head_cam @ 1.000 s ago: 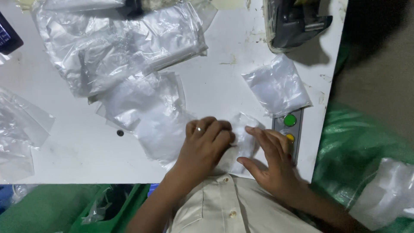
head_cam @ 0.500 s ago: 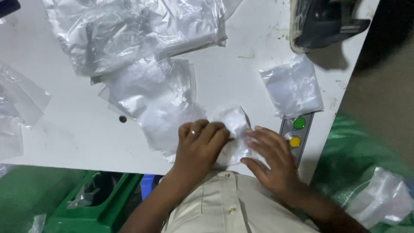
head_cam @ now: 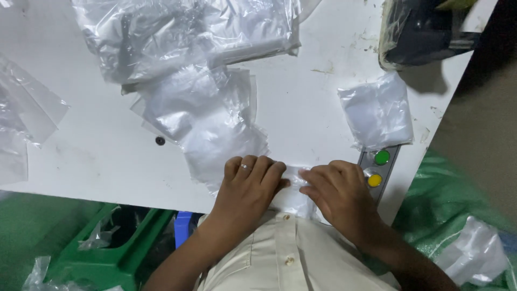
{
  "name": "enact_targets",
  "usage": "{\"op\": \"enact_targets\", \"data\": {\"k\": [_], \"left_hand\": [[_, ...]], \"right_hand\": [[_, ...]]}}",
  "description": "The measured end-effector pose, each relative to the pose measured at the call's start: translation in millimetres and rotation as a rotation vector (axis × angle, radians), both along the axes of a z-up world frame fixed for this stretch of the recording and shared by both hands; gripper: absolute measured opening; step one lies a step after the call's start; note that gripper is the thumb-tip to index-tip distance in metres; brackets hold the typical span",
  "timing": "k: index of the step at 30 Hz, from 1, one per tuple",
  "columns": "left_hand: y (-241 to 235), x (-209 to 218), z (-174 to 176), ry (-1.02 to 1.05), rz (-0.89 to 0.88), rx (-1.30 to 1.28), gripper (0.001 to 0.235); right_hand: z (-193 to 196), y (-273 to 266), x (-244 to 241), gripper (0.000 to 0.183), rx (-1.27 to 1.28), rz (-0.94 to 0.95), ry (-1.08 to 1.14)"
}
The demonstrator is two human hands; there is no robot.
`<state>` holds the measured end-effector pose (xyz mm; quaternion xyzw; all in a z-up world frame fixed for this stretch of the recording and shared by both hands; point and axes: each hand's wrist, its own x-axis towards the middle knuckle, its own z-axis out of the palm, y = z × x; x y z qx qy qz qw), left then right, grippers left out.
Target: Folding and organizing small plastic bags on a work table
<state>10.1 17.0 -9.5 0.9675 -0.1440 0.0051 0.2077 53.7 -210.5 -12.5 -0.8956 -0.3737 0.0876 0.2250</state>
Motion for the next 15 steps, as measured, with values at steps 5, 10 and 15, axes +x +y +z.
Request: {"op": "enact_targets", "data": {"k": [5,10,15], "left_hand": [[-9,-2,-8,-0.057,0.023,-0.004,0.008],[-20,-3,0,-0.037,0.098,-0.012,0.014],[-5,-1,34,0.351,0.241,-0.682,0.006]], "right_hand": [[6,6,2,0.019,0.025,-0.058,-0.011],[-3,10,-1,0.025,-0.138,-0.150,-0.063],[35,-10,38,0.016,0.147,-0.408,0.623]]}}
